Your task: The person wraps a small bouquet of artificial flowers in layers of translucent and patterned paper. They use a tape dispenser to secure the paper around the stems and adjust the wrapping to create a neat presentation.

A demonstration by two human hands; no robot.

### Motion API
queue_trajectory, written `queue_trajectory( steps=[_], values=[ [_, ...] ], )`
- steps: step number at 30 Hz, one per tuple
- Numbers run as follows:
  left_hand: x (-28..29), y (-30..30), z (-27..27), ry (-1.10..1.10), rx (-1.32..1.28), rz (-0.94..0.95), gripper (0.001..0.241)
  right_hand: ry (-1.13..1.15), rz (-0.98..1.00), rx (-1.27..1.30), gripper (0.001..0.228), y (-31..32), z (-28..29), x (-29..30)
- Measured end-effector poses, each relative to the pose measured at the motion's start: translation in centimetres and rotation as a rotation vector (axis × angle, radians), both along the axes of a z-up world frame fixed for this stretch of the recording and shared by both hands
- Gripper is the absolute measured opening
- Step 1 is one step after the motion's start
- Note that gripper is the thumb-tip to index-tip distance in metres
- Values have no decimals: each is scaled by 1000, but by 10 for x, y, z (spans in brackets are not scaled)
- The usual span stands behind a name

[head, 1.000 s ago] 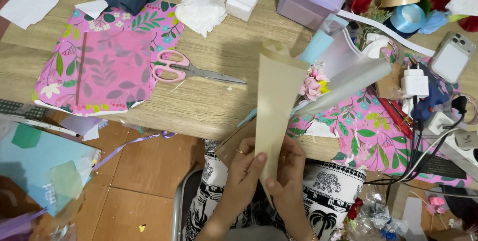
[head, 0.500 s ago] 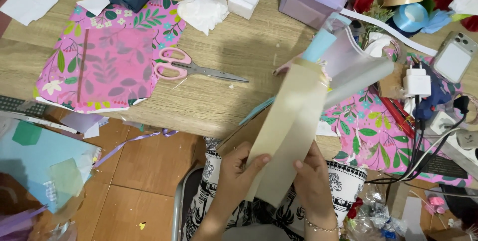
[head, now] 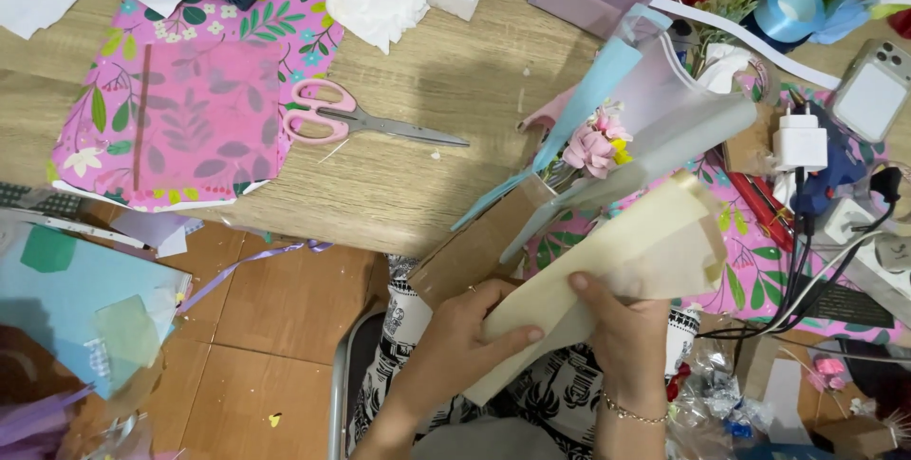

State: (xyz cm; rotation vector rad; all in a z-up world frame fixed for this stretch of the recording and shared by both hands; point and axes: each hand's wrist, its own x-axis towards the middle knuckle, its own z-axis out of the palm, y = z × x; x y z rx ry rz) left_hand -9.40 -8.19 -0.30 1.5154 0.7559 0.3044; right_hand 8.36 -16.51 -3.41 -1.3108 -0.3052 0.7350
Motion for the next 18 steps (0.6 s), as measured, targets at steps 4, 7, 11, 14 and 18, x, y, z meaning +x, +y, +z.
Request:
queue_trajectory(
  steps=[4, 7, 11, 14, 18],
  values=[
    [-10, 3, -8, -5, -55, -130, 30, -26, -80, -52, 66, 6, 5, 12],
    [-13, 8, -16, -3, 6, -86, 33, -90, 16, 93, 69, -1, -11, 34],
    [-12, 44, 17, -40, 55, 169, 24, -443, 132, 136, 29, -4, -24, 65],
    [14, 92, 41, -129, 175, 247, 23, -907, 62, -274, 24, 3, -27, 67],
    [53, 152, -35, -266, 137, 288, 28, -1284, 143, -570, 40, 20, -39, 69]
  ],
)
